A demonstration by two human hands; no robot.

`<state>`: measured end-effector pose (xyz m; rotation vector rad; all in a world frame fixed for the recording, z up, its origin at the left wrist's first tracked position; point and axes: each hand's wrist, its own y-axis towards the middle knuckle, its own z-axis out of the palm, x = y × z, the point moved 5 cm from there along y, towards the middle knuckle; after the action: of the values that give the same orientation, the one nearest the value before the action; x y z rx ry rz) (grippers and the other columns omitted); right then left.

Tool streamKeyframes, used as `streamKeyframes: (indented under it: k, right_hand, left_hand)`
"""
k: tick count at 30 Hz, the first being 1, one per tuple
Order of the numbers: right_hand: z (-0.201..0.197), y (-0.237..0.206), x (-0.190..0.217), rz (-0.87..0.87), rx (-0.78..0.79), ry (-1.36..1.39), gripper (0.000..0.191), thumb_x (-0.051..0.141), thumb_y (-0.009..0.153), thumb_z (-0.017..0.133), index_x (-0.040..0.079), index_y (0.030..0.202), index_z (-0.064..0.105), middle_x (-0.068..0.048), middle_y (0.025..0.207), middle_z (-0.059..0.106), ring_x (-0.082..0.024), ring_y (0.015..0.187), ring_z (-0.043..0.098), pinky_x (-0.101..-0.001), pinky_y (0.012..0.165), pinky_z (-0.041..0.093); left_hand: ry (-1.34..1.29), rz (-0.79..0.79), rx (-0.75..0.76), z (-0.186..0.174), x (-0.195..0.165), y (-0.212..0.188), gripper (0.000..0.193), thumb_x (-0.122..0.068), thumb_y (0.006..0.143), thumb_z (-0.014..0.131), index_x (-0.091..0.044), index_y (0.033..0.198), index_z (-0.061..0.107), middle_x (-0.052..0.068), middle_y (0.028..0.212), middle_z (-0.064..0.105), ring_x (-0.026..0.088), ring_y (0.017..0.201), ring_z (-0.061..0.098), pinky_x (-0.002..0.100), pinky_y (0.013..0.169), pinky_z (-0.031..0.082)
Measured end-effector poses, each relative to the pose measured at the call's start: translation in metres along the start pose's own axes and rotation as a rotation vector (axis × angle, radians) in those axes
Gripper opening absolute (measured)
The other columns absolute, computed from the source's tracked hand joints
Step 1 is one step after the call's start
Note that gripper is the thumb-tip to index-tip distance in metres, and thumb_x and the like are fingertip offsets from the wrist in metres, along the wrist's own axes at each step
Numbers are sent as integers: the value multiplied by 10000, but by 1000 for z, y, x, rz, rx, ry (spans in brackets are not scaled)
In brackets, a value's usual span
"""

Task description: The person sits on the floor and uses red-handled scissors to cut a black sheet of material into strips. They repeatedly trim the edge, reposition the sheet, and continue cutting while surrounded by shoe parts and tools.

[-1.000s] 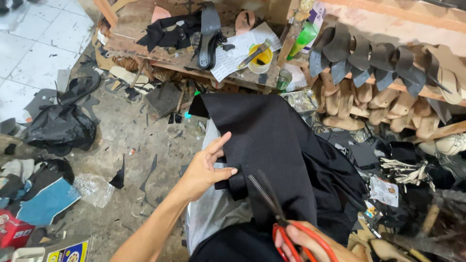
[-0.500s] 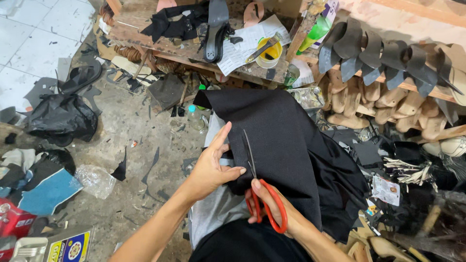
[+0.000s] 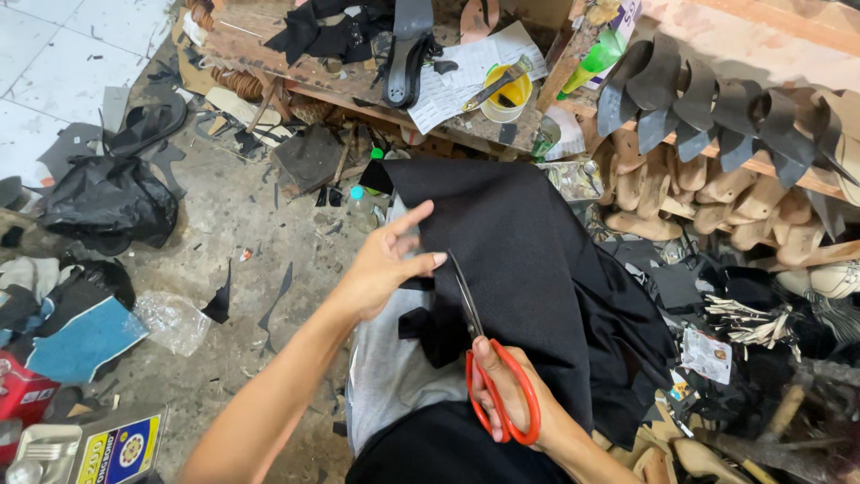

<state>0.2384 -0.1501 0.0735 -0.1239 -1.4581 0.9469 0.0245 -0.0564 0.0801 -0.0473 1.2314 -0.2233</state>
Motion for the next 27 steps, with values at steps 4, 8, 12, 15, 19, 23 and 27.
streamKeyframes:
  k: [4,8,12,15,19,23,27]
  right_hand:
    - [-5,9,10,-3,-46,-52,612,619,953,453,41,766,527,-54,540,495,-159,319,460,-300,302,407]
    - [0,32,20,-21,0,16,598,612,985,466,48,794,520,-46,585,504,-150,389,492,-291,366,442]
    - [5,41,27,-82,33,41,621,655,962,435,62,806,538,-38,590,519,-144,404,524,-277,384,457]
    - [5,39,26,-41,-3,-7,663,685,933,433,50,756,507,-38,539,472,-152,330,472,-288,326,422]
    - [0,32,24,21,-64,-50,716,710,916,443,26,709,499,-28,507,428,-135,281,401,-298,278,387]
    - [-2,26,28,24,-40,-57,710,705,926,431,35,697,483,-31,507,431,-136,289,419,-295,288,411]
    - [-1,27,36,-5,5,-1,662,679,942,440,58,716,482,-28,529,446,-136,330,448,-283,323,427]
  left_hand:
    - [172,37,-34,-4,0,9,1031,55,718,806,-159,1594,306,88,1690,152,370,1483,312,375,955,594]
    - [141,89,-12,4,-8,1,1043,64,718,793,-163,1597,280,81,1722,94,412,1521,261,394,928,617]
    - [172,71,-37,7,-17,-2,1056,79,714,792,-169,1603,279,78,1723,118,413,1515,276,382,920,617]
    - [167,71,-48,8,-20,-3,1061,92,710,782,-172,1602,273,69,1719,109,403,1507,271,387,920,626]
    - [98,40,-24,4,-17,2,1105,73,686,786,-213,1605,243,98,1666,248,390,1455,354,388,921,617]
    - [75,-65,-58,-14,-10,28,972,45,738,836,-143,1604,437,214,1578,454,368,1469,435,362,992,538]
    - [182,116,-25,-20,-16,44,955,91,735,836,-93,1587,447,118,1654,370,315,1445,421,313,1107,441]
